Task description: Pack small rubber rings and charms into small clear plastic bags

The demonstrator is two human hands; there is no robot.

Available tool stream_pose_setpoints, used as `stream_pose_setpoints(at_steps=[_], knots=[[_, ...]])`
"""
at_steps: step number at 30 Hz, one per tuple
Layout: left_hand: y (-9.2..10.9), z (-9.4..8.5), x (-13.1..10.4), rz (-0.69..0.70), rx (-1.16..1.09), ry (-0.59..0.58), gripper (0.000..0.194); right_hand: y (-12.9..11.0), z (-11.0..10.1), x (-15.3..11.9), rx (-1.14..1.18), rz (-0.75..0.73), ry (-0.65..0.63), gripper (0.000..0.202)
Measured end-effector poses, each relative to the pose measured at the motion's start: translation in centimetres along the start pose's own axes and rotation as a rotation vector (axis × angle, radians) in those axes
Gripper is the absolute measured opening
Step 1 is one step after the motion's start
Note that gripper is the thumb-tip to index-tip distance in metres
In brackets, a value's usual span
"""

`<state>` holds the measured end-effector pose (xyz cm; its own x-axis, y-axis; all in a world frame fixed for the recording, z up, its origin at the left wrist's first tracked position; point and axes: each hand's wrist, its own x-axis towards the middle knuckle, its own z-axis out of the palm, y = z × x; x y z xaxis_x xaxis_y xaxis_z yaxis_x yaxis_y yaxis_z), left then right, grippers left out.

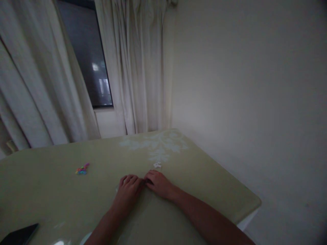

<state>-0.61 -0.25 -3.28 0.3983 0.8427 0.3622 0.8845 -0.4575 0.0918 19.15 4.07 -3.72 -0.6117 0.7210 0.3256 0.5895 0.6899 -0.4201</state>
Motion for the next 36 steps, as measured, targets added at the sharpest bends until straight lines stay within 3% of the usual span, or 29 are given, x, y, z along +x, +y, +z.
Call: stream_pose_setpoints(at_steps=[12,23,36], knots=[[-0.6,0.8,0.0,0.016,0.007,0.046,0.021,0.0,0.2,0.0,0.02,0.013,0.022,0.017],[-1.8,1.3,-0.2,0.029,-0.014,0.008,0.026,0.8,1.0,0.3,-0.042,-0.021,0.013,0.02],[-2.9,1.8,-0.7,0.066,0.052,0.047,0.03,1.0,1.5,0.5,-0.063,-0.061,0.005,0.022]])
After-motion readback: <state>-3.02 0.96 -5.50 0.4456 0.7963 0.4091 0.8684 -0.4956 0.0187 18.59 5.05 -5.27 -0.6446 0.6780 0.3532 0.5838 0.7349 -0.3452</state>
